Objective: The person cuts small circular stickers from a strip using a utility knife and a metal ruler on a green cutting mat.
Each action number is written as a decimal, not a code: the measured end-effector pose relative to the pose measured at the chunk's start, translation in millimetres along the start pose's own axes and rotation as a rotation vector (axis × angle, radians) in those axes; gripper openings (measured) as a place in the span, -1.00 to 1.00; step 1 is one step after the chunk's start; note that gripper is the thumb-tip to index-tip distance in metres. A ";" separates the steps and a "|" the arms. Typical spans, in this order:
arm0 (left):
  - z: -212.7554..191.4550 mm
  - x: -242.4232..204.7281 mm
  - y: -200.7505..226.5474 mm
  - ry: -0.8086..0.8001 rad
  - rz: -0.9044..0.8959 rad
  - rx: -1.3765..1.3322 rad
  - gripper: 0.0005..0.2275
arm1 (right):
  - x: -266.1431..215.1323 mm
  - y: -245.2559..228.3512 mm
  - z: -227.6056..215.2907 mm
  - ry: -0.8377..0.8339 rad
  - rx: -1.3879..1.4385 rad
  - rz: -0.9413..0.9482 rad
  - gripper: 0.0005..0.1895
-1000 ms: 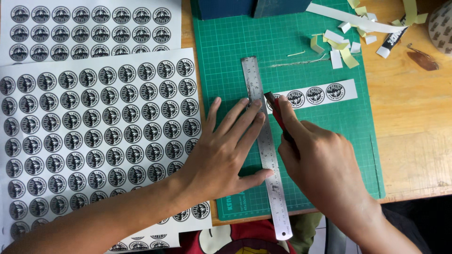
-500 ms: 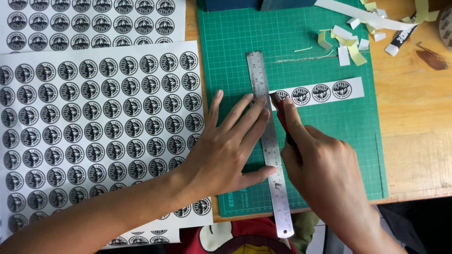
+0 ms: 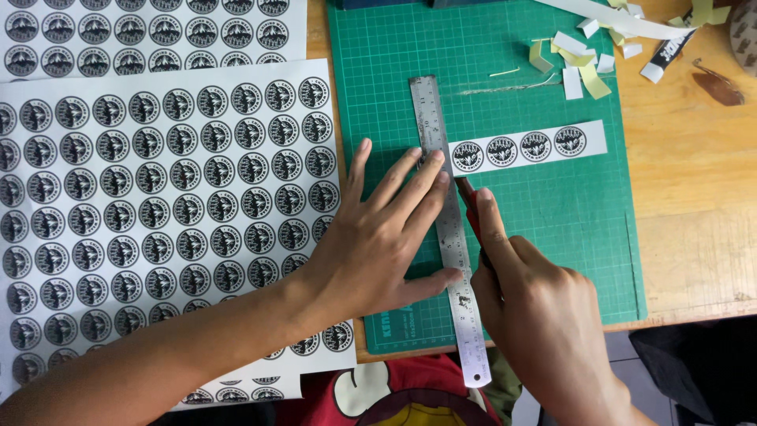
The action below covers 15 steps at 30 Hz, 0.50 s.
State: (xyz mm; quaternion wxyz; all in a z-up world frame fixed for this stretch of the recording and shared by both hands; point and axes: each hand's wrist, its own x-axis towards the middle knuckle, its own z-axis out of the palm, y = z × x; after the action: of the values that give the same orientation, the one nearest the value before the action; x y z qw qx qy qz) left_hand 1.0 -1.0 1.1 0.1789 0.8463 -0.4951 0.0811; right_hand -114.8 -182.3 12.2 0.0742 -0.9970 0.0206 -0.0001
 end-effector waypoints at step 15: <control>1.1 -1.4 -4.3 0.133 0.044 -0.088 -0.33 | 55.9 67.8 -0.1 0.268 0.185 0.088 -0.59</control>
State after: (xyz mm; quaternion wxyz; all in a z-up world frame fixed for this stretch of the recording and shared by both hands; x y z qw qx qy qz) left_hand 3.9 1.7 -1.3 0.2467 0.8194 -0.5036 0.1190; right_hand -61.7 -251.6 2.1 0.1623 -0.9751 0.0741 -0.1319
